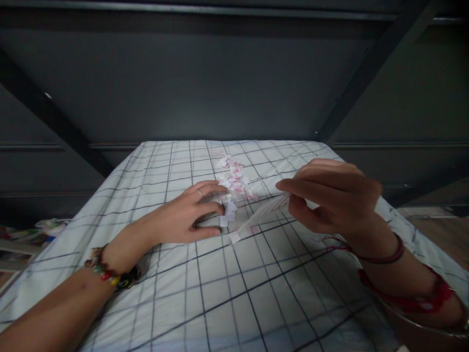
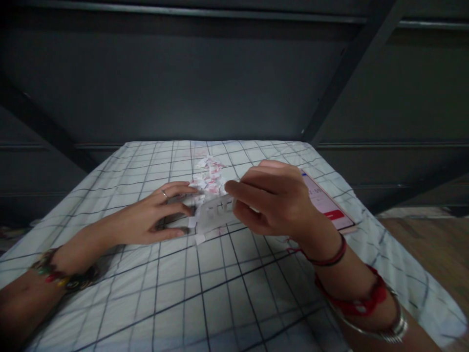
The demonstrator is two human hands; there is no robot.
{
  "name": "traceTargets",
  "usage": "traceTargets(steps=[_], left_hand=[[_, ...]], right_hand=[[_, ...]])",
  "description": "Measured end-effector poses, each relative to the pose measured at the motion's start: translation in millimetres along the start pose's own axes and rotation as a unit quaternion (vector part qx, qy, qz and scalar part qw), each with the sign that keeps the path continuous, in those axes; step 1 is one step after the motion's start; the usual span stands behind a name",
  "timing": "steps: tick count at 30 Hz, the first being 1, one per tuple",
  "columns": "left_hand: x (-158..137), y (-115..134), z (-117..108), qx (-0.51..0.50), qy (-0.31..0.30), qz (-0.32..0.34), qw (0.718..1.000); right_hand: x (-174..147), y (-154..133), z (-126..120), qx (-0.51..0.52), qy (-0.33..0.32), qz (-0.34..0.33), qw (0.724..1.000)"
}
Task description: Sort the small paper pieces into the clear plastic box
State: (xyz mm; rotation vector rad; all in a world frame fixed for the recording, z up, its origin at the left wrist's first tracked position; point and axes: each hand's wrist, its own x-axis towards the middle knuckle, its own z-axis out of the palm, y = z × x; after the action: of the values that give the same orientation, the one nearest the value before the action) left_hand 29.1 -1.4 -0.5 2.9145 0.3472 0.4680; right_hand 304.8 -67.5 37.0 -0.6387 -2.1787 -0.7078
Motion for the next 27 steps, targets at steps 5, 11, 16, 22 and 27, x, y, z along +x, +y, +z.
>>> traceTargets(steps=[5,11,16,22,27], left_hand=[[0,-1,2,0.010,0.007,0.015,1.000],[1,-2,2,0.007,0.011,0.022,1.000],[0,-1,2,0.005,0.007,0.021,1.000],[1,2,0,0.002,0.007,0.030,1.000],[5,9,0,-0.016,-0.028,0.044,0.998]], right_hand=[[-3,4,0,-0.014,-0.009,-0.006,1.000],[-2,6,2,-0.062,-0.004,-0.029,0.998],[-4,6,2,-0.075,-0.001,-0.013,0.997],[-4,8,-1,-0.076,-0.016,-0.014,0.997],[-3,8,-5,-0.076,-0.029,-0.011,0.997]])
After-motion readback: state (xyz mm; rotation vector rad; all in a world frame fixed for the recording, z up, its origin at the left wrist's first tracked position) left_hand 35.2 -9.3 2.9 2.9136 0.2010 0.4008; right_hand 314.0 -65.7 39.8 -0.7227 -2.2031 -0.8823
